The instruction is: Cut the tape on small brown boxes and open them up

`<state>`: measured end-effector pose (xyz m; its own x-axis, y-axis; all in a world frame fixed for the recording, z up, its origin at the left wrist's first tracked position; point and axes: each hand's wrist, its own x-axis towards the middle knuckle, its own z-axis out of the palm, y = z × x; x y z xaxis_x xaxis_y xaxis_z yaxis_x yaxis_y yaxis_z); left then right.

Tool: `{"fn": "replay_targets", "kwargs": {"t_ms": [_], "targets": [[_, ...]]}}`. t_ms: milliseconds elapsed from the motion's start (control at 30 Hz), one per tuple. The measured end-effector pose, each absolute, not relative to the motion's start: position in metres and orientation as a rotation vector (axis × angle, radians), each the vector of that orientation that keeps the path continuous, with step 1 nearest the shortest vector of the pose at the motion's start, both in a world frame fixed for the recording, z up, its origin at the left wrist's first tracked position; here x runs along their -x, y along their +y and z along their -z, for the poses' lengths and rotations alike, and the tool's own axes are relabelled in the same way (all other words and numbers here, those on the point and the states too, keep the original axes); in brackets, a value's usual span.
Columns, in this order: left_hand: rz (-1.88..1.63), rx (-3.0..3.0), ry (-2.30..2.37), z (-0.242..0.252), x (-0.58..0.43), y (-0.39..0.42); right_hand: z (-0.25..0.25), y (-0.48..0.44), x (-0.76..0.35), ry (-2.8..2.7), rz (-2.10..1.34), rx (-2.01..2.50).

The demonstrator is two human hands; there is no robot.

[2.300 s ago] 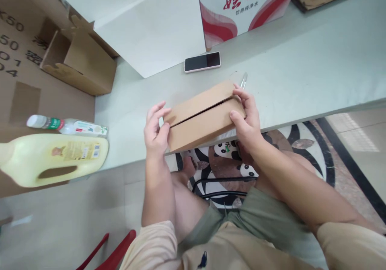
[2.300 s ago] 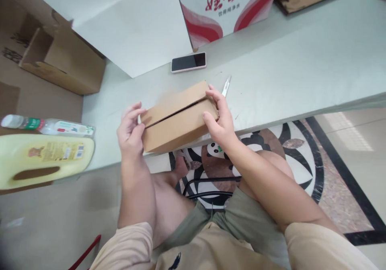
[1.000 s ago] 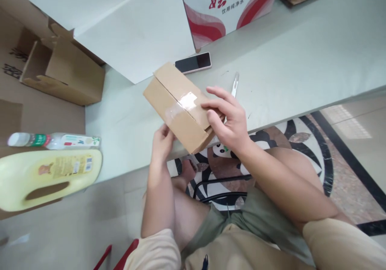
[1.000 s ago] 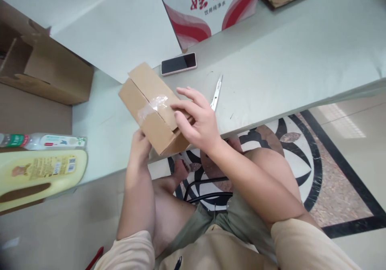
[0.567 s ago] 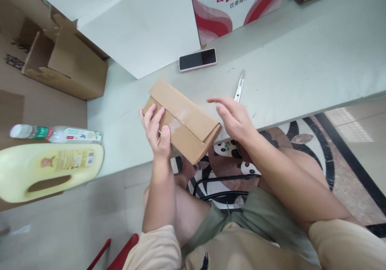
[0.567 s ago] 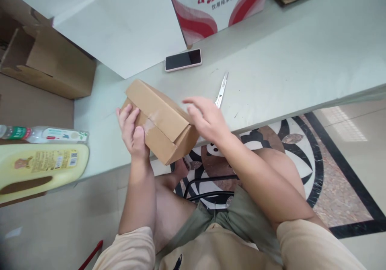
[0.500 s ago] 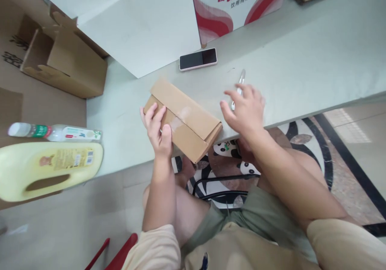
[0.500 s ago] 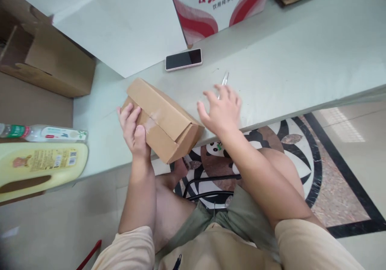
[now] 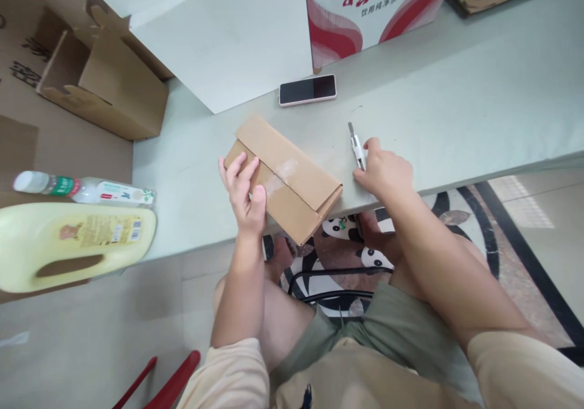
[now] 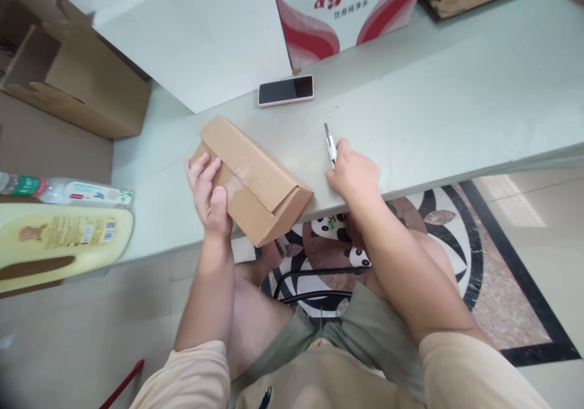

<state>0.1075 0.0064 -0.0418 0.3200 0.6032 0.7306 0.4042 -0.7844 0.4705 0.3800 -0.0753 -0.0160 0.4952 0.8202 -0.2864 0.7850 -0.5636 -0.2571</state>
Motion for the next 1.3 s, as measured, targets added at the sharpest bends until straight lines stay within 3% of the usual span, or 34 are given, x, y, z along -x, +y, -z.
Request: {"fn": "replay_targets", "kwargs": {"t_ms": [200,400,700,867,1067,1300], "targets": [[-1.336,-2.395,1.046,0.04,-0.105,0.005,0.019,-0.079,-0.385,-1.205,-0.657,2.327],[-1.313,-2.419,1.093,0.036,-0.106,0.003,0.01,-0.082,-0.382,-0.997,-0.896,1.384],[-1.281,-2.406,1.116,0.037,-0.107,-0.001,-0.031,-0.097,-0.348,-0.748,-0.543,1.019],[-1.259,-2.4,1.094,0.035,-0.106,0.0,-0.045,-0.12,-0.327,-1.102,-0.611,1.122],[-1.223,-2.406,1.089,0.032,-0.106,-0.001,-0.05,-0.13,-0.312,-1.671,-0.272,1.367],[-1.197,-2.409,1.166,0.032,-0.108,-0.002,-0.056,-0.137,-0.303,-1.823,-0.158,1.44]]}}
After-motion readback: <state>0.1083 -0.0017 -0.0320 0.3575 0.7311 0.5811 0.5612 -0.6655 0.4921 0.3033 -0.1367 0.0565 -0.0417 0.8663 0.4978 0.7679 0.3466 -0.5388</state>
